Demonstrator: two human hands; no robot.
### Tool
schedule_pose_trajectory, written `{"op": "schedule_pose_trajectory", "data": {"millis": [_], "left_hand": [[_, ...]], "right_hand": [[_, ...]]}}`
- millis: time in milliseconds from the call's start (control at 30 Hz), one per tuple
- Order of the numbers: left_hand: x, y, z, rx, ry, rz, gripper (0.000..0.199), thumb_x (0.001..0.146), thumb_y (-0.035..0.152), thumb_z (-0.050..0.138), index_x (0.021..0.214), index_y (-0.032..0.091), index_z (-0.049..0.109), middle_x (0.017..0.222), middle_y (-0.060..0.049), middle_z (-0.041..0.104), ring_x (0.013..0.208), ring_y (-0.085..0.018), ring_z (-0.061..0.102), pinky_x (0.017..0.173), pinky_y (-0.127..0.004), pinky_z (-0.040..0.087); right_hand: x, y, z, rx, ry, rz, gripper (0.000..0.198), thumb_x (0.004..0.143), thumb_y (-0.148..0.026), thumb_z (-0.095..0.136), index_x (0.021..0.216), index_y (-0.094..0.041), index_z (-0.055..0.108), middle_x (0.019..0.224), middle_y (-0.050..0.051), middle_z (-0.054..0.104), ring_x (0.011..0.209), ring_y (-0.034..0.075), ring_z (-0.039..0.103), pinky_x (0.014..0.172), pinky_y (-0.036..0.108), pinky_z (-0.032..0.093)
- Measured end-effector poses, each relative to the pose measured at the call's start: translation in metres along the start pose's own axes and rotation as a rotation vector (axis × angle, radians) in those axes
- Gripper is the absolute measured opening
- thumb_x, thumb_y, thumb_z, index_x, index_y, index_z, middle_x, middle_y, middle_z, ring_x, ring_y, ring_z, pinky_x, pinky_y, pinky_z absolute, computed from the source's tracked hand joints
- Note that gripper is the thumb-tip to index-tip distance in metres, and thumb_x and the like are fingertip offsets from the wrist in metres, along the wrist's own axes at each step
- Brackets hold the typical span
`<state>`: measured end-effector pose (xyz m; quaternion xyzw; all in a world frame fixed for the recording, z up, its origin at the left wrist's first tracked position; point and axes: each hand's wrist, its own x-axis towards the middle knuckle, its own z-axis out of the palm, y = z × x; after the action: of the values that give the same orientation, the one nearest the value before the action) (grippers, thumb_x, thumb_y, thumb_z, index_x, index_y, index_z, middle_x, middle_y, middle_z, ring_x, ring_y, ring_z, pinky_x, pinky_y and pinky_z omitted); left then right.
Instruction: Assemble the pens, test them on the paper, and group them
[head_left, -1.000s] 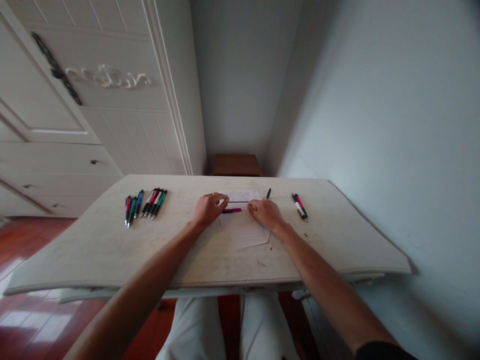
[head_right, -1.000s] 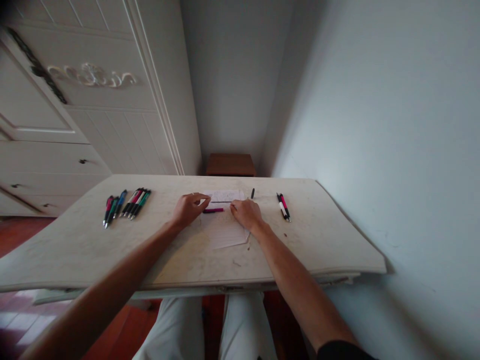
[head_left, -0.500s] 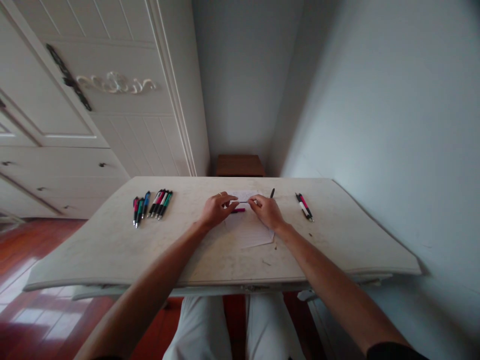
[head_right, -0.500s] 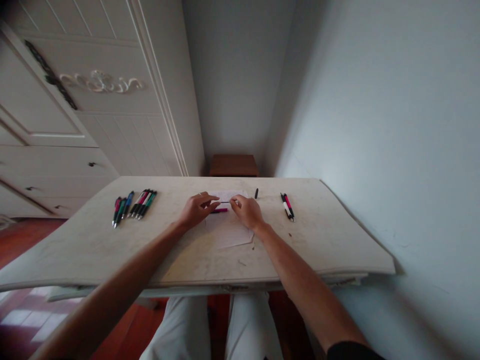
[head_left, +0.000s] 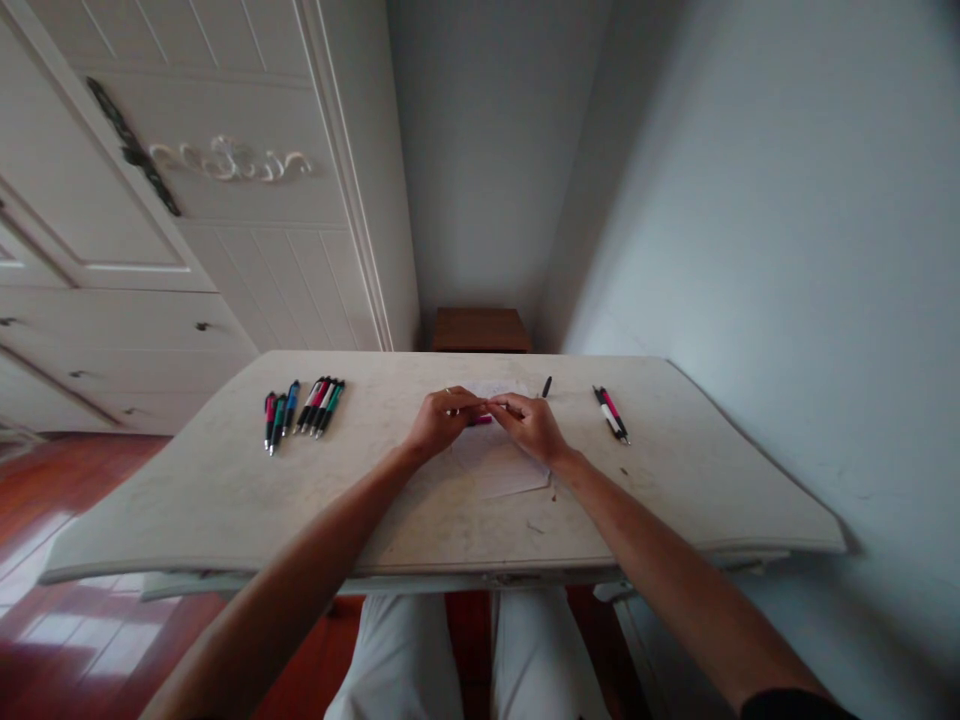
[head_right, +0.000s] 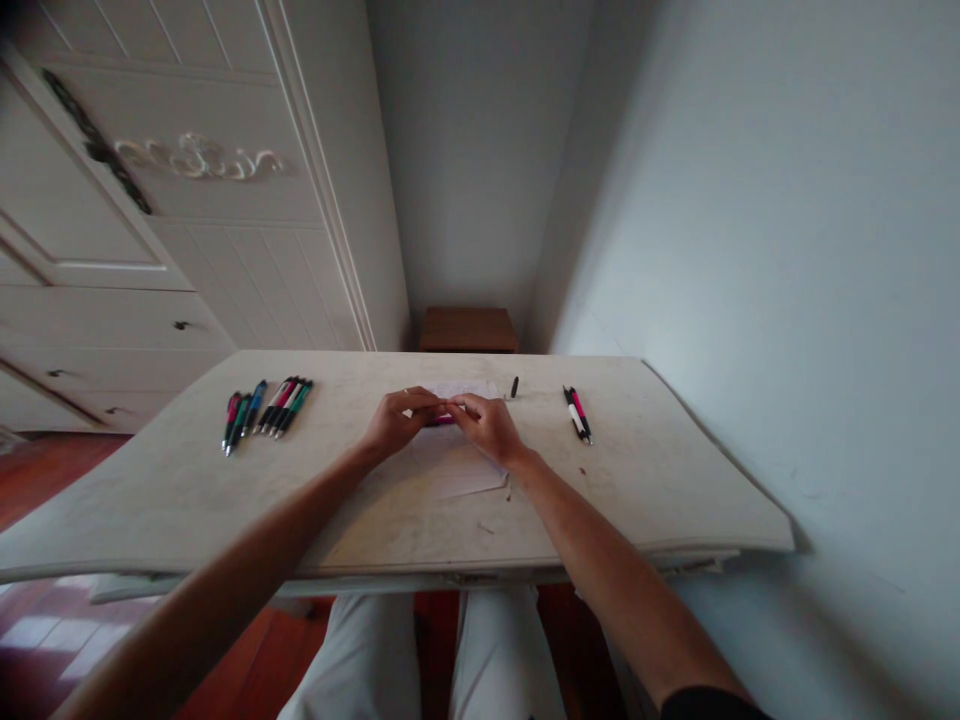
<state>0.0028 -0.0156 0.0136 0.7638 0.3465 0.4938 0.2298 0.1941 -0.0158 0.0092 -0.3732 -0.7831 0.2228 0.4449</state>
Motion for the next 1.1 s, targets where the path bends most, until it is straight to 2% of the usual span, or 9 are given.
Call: {"op": "schedule_pose_trajectory", "data": {"millis": [100,200,300,367,500,567,767,900,1100], "left_hand": [[0.002,0.002,0.001,-0.066,0.064,-0.164,0.026,0.081,0.040,0.068,0.086,0.016,0.076,0.083,-0.008,0.074,0.072,-0.016,0.066,0.064,-0.025,0.053],[0.005,0.004,-0.002,-0.142,0.145,-0.298,0.031,0.079,0.042,0.068,0.088,0.013,0.073,0.075,-0.006,0.072,0.061,-0.014,0.064,0.055,-0.023,0.050],[0.007,0.006,-0.006,-0.153,0.210,-0.344,0.029,0.078,0.040,0.065,0.083,0.012,0.069,0.075,-0.006,0.072,0.055,-0.012,0.062,0.048,-0.020,0.046],[0.008,0.005,-0.007,-0.143,0.235,-0.357,0.027,0.078,0.039,0.063,0.080,0.012,0.066,0.078,-0.007,0.072,0.053,-0.011,0.061,0.045,-0.019,0.043],[0.009,-0.002,-0.008,-0.074,0.285,-0.412,0.026,0.075,0.039,0.065,0.075,0.014,0.063,0.067,-0.004,0.069,0.048,-0.010,0.061,0.040,-0.017,0.039],[0.009,-0.006,-0.009,-0.040,0.302,-0.439,0.027,0.073,0.040,0.068,0.072,0.014,0.062,0.059,-0.001,0.065,0.046,-0.011,0.061,0.039,-0.017,0.038],[0.008,-0.013,-0.011,-0.062,0.331,-0.468,0.026,0.069,0.037,0.071,0.068,0.014,0.059,0.074,-0.005,0.070,0.050,-0.013,0.065,0.037,-0.018,0.041],[0.006,-0.016,-0.011,-0.049,0.304,-0.477,0.027,0.068,0.037,0.074,0.066,0.015,0.058,0.053,0.000,0.062,0.042,-0.012,0.060,0.037,-0.017,0.037],[0.005,-0.017,-0.010,-0.061,0.281,-0.483,0.032,0.064,0.040,0.078,0.066,0.017,0.056,0.047,0.004,0.056,0.040,-0.011,0.055,0.038,-0.018,0.036]], "right_hand": [[0.002,0.004,-0.004,-0.085,0.038,-0.018,0.028,0.092,-0.037,0.053,0.097,-0.018,0.073,0.083,0.005,0.072,0.067,0.015,0.062,0.065,0.024,0.047],[0.004,0.008,-0.008,-0.331,0.044,-0.038,0.028,0.093,-0.029,0.052,0.109,-0.016,0.071,0.092,0.009,0.069,0.081,0.019,0.062,0.078,0.030,0.048],[0.006,0.010,-0.011,-0.580,-0.009,-0.013,0.029,0.090,-0.024,0.055,0.114,-0.017,0.070,0.099,0.012,0.063,0.095,0.024,0.057,0.086,0.038,0.044],[0.007,0.011,-0.011,-0.664,-0.054,0.000,0.026,0.089,-0.021,0.057,0.111,-0.020,0.072,0.107,0.012,0.061,0.102,0.027,0.054,0.089,0.041,0.041],[0.007,0.011,-0.008,-0.684,-0.113,-0.030,0.018,0.089,-0.018,0.057,0.095,-0.020,0.074,0.121,0.012,0.060,0.113,0.027,0.050,0.094,0.043,0.037],[0.007,0.011,-0.006,-0.663,-0.105,-0.033,0.016,0.089,-0.017,0.057,0.093,-0.018,0.073,0.122,0.012,0.061,0.113,0.026,0.051,0.096,0.042,0.036],[0.007,0.013,-0.005,-0.600,-0.172,-0.010,0.034,0.088,-0.012,0.055,0.122,-0.016,0.063,0.116,0.012,0.068,0.111,0.024,0.056,0.098,0.042,0.034],[0.007,0.012,-0.005,-0.622,-0.181,-0.016,0.036,0.090,-0.011,0.052,0.125,-0.017,0.061,0.107,0.011,0.071,0.104,0.024,0.060,0.097,0.042,0.033],[0.007,0.005,-0.004,-0.677,-0.193,-0.043,0.033,0.091,-0.014,0.054,0.123,-0.016,0.062,0.103,0.012,0.072,0.100,0.023,0.060,0.094,0.038,0.034]]}}
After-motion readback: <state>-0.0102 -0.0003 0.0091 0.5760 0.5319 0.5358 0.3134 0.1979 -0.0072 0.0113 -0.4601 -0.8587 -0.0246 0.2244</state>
